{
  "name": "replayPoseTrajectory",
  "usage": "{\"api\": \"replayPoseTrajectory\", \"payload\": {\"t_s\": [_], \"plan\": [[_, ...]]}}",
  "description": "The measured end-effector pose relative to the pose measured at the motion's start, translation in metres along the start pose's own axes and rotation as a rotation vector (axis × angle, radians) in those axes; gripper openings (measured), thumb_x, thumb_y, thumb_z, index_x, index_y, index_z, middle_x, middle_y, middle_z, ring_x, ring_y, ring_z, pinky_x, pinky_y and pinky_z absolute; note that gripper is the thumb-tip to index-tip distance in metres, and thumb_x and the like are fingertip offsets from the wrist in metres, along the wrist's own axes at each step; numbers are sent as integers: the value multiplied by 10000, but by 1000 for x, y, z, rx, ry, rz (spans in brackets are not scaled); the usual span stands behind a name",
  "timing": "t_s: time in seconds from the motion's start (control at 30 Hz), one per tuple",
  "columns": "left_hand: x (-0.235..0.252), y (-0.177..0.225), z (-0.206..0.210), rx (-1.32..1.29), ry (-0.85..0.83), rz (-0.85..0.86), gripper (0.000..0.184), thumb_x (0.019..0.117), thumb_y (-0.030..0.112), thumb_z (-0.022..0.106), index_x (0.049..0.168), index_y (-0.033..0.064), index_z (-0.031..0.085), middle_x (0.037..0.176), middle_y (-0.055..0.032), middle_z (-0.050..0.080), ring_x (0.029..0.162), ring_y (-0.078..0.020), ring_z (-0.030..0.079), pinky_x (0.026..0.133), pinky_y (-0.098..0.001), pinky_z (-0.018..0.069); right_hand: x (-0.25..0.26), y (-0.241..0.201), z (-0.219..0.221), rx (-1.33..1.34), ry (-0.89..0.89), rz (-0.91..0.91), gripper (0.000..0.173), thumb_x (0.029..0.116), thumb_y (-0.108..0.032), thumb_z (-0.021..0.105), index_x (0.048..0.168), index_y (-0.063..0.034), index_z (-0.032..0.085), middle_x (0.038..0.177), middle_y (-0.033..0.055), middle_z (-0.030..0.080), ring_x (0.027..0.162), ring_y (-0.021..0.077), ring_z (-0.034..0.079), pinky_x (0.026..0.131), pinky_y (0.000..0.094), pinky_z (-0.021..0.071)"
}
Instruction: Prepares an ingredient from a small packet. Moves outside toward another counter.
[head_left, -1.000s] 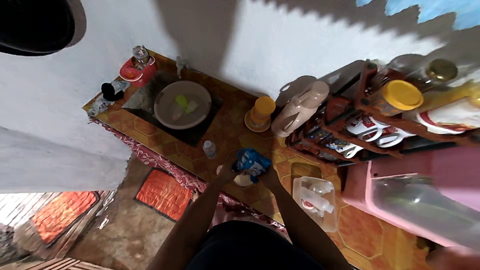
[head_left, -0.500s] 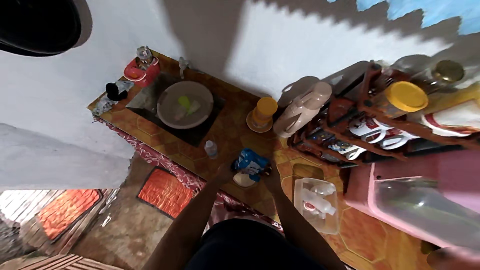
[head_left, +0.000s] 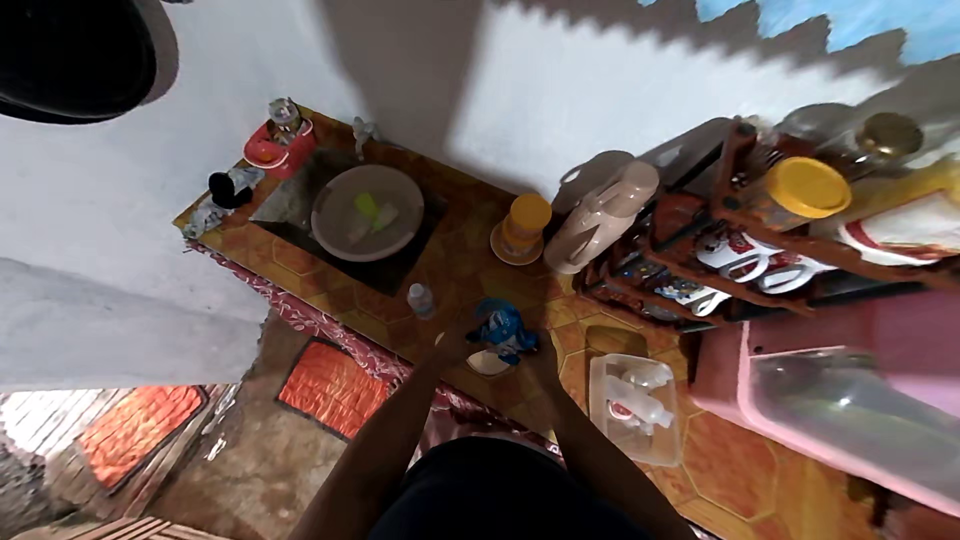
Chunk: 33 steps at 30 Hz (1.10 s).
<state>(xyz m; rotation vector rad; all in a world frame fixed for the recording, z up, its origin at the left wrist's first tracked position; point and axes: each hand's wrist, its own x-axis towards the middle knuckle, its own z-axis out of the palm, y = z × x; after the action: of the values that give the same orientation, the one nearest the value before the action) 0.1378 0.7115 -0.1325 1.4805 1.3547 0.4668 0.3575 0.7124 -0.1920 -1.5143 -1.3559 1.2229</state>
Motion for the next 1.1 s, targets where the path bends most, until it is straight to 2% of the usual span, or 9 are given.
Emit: {"api": "replayPoseTrajectory", "payload": {"t_s": [0.13,0.3,0.43,0.57,0.67,0.87,0.97,1.03,1.1], "plan": [[1,-2,5,-60,66,-98,550,1006,191,658,1515,70,489,1431,-199,584,1328,-288,564,1150,-450,420,-4,-3,-3,14,17,-45,372,833,95,706,1192,120,609,1146,233,649,1024,217,670,892,339,588],[2,-5,7,-56,85,-80,533,992,209,680,1481,61,530,1407,-194,600,1304,-273,582,1132,-431,445,0,0,0,-50,22,-82,286,843,59,710,1123,99,668,1120,229,659,1020,234,668,900,359,582],[0,-6,-2,-107,26,-71,565,974,179,704,1493,62,513,1422,-190,588,1300,-252,584,1123,-404,455,-3,-7,-5,-57,34,-74,299,845,61,712,1140,98,680,1148,238,647,1035,229,660,905,336,575],[4,-11,-11,-128,-85,16,558,1008,142,632,1532,62,459,1463,-181,559,1326,-239,566,1133,-396,447,-7,-10,-10,-58,77,-28,265,845,67,711,1106,106,682,1178,250,637,1046,241,658,905,335,576],[5,-10,-16,-77,-109,-2,505,1032,155,598,1511,44,480,1427,-190,588,1303,-244,584,1129,-406,448,-8,-7,-9,-47,104,-60,234,835,64,722,1062,111,688,1152,242,637,1030,232,657,887,322,581],[9,-11,-26,-77,-81,-105,448,1067,212,547,1470,18,512,1391,-190,610,1267,-241,605,1106,-412,462,-13,-8,2,-18,176,-41,218,830,102,705,1048,113,703,1182,247,630,1043,229,660,880,314,590],[11,-12,-31,-119,-70,-124,413,1068,199,541,1424,-12,544,1340,-203,634,1207,-235,636,1061,-401,496,-15,-1,11,41,258,-72,147,802,113,719,948,99,722,1100,219,660,1029,213,651,882,323,579],[14,-16,-33,-148,-68,-92,388,1059,183,554,1386,-25,568,1294,-202,652,1157,-231,655,1021,-398,524,-16,6,19,104,334,-124,91,778,114,722,861,76,720,1010,171,671,982,165,644,852,292,572],[16,-17,-34,-108,-101,-67,401,1055,204,568,1398,-3,572,1315,-188,650,1181,-236,652,1033,-411,525,-18,10,26,113,386,-139,78,778,116,711,847,81,713,982,163,675,967,147,639,853,281,562]]}}
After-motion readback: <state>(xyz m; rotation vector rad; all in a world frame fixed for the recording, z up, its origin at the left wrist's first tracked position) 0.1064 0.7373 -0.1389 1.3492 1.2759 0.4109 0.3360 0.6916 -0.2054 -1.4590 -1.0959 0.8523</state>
